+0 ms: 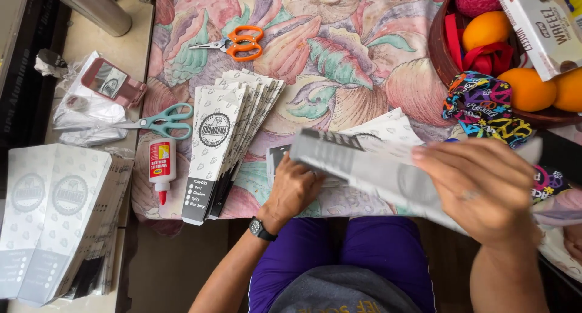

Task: The person folds flat paper packages into rectangular boxes by hand on a table. They repeatedly fold the sides and ends of each package, then place the finished boxes into a growing stack. The person handles the packages one at a time throughout the clip.

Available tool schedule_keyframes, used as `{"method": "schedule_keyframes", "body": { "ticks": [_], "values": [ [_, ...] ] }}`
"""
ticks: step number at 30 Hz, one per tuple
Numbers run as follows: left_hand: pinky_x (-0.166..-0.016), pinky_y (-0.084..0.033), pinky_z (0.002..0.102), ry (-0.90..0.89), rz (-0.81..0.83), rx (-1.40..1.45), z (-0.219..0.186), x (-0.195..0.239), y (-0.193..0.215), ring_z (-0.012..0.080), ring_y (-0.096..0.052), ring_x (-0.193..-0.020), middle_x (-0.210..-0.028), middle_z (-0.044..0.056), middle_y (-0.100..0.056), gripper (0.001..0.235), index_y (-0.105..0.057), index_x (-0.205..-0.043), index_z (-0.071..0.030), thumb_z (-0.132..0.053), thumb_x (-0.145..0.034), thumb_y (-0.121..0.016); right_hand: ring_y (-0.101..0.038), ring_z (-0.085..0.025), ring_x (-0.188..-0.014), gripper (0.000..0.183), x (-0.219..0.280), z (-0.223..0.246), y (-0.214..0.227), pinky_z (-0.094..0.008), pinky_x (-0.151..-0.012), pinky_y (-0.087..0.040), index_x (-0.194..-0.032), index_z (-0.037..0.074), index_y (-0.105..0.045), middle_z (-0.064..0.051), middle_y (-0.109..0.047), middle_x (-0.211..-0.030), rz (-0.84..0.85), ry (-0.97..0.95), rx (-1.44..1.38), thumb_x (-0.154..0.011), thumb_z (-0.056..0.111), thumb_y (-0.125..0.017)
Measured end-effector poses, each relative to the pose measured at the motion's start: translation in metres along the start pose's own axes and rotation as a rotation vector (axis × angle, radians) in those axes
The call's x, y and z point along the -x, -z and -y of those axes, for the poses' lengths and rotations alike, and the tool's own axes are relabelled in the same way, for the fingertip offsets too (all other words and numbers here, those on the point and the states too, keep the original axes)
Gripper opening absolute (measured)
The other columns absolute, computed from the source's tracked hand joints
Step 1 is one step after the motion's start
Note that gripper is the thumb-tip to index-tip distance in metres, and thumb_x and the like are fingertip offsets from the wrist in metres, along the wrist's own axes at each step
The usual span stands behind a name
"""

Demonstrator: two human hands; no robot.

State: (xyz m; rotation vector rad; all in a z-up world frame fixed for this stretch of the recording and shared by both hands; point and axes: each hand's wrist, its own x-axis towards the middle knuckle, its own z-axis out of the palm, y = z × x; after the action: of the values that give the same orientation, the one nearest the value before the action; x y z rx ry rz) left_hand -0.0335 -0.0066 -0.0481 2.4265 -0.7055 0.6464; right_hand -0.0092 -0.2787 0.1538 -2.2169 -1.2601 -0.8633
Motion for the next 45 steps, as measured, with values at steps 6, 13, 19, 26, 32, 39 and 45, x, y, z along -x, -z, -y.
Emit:
{"method": "schedule_keyframes", "body": {
  "ticks": [6, 13, 19, 26, 32, 39, 45],
  "values": [
    [-0.081, -0.051, 0.044, 0.004, -0.232, 0.215, -0.027, -0.015, 0.037, 0.0344, -0.069, -0.085, -0.092, 0.015, -0.075, 0.017, -0.078, -0.093, -0.002, -0.018, -0.091, -0.076, -0.074, -0.029, -0.079, 0.022, 0.018, -0.017, -0.087, -0.043, -0.07, -0.06, -0.098, 0.007, -0.078, -0.01, -0.075, -0.088, -0.018, 0.095, 0.007, -0.091, -0.011, -0.067],
    [-0.056, -0.046, 0.033, 0.034, -0.344, 0.129, -0.023, -0.008, 0.067, 0.0233, -0.055, -0.052, -0.061, 0.002, -0.064, 0.032, -0.063, -0.058, -0.012, -0.022, -0.082, -0.083, -0.07, -0.041, -0.108, 0.016, 0.06, -0.021, -0.119, -0.052, -0.092, -0.053, -0.088, 0.003, -0.077, -0.018, -0.076, -0.104, 0.324, -0.02, -0.234, -0.081, 0.017, -0.079],
    [-0.111, -0.038, 0.052, 0.138, 0.213, -0.07, -0.013, -0.037, 0.07, 0.0404, -0.052, -0.132, -0.141, 0.024, -0.055, 0.076, -0.056, -0.117, -0.004, -0.047, -0.064, -0.091, -0.034, -0.051, -0.145, 0.116, 0.048, -0.054, -0.112, -0.072, -0.117, -0.02, -0.148, 0.018, -0.05, -0.022, -0.045, -0.153, 0.687, -0.143, -0.068, -0.047, 0.051, -0.099],
    [-0.112, -0.038, 0.055, 0.31, 0.708, -0.167, -0.006, -0.064, 0.063, 0.0349, -0.058, -0.128, -0.132, 0.016, -0.062, 0.082, -0.051, -0.137, -0.006, -0.028, -0.065, -0.084, -0.023, -0.047, -0.15, 0.133, 0.014, -0.061, -0.11, -0.07, -0.121, 0.006, -0.162, 0.019, -0.026, -0.025, -0.035, -0.157, 1.135, -0.347, -0.136, -0.053, 0.02, -0.102],
    [-0.085, -0.053, 0.044, 0.263, 0.65, -0.146, 0.002, -0.051, 0.053, 0.0313, -0.062, -0.108, -0.114, 0.012, -0.064, 0.083, -0.05, -0.134, -0.007, -0.027, -0.059, -0.077, -0.032, -0.042, -0.148, 0.134, 0.034, -0.065, -0.115, -0.07, -0.121, 0.001, -0.162, 0.026, -0.028, -0.02, -0.041, -0.153, 1.092, -0.337, -0.129, -0.05, 0.022, -0.101],
    [-0.112, -0.036, 0.055, 0.227, 0.489, -0.205, -0.013, -0.047, 0.06, 0.0363, -0.049, -0.133, -0.138, 0.019, -0.057, 0.121, -0.046, -0.15, -0.007, -0.069, -0.051, -0.08, -0.035, -0.037, -0.143, 0.152, 0.069, -0.078, -0.119, -0.072, -0.115, -0.019, -0.163, 0.025, -0.027, -0.014, -0.042, -0.152, 0.891, -0.217, -0.105, -0.039, 0.063, -0.105],
    [-0.115, -0.025, 0.072, 0.263, 0.266, -0.218, -0.026, -0.029, 0.023, 0.0473, -0.034, -0.15, -0.16, 0.017, -0.044, 0.057, -0.043, -0.155, -0.014, -0.042, -0.106, -0.042, -0.026, -0.037, -0.155, 0.068, 0.066, -0.015, -0.135, -0.066, -0.124, -0.012, -0.161, 0.022, -0.033, -0.007, -0.031, -0.169, 0.552, -0.167, 0.118, -0.099, 0.048, -0.043]
  ]
}}
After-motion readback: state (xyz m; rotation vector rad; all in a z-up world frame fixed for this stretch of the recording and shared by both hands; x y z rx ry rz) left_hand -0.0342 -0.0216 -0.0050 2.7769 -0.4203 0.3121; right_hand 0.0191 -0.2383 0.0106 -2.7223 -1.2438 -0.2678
